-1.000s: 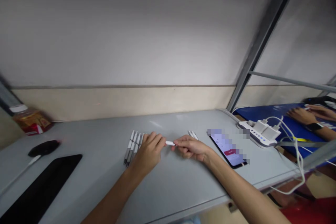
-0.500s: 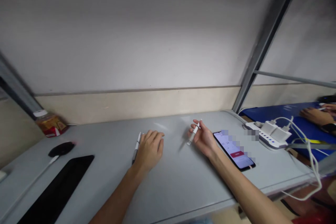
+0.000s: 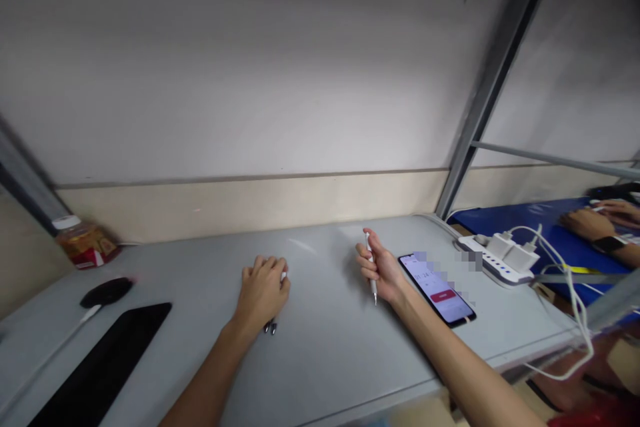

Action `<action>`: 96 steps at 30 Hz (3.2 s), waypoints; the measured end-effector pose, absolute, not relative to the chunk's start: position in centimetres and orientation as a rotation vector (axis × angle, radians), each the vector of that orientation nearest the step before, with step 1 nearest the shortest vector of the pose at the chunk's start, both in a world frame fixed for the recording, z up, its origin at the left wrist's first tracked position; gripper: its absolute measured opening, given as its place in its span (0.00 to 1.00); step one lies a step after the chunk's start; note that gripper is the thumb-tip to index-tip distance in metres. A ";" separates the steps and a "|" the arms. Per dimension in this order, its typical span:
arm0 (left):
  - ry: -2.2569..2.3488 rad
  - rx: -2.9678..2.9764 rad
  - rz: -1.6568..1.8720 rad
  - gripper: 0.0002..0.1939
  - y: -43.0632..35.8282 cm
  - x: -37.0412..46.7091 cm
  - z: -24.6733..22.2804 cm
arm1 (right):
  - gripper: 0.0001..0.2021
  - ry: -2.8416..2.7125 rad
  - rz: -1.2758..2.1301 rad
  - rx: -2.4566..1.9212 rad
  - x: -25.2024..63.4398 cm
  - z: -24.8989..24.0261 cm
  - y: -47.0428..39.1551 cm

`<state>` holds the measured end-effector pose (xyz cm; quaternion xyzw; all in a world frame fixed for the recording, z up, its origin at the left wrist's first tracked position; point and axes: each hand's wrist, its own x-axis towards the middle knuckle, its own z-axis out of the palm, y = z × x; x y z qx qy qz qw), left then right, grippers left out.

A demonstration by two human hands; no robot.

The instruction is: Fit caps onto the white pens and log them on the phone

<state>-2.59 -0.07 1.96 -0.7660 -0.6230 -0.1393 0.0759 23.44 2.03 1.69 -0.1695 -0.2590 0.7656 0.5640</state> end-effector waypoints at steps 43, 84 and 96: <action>-1.812 -2.521 -0.450 0.09 -0.5 -2.0 1.7 | 0.13 -1.933 0.280 -1.831 23.8 0.2 2.3; -1.454 -2.727 -0.737 0.16 -0.6 -0.4 2.3 | 0.18 -1.804 1.073 -1.107 21.1 1.1 0.6; -1.300 -2.555 -0.634 0.13 -0.4 -0.6 1.7 | 0.19 -1.880 1.217 -0.978 21.6 1.4 0.5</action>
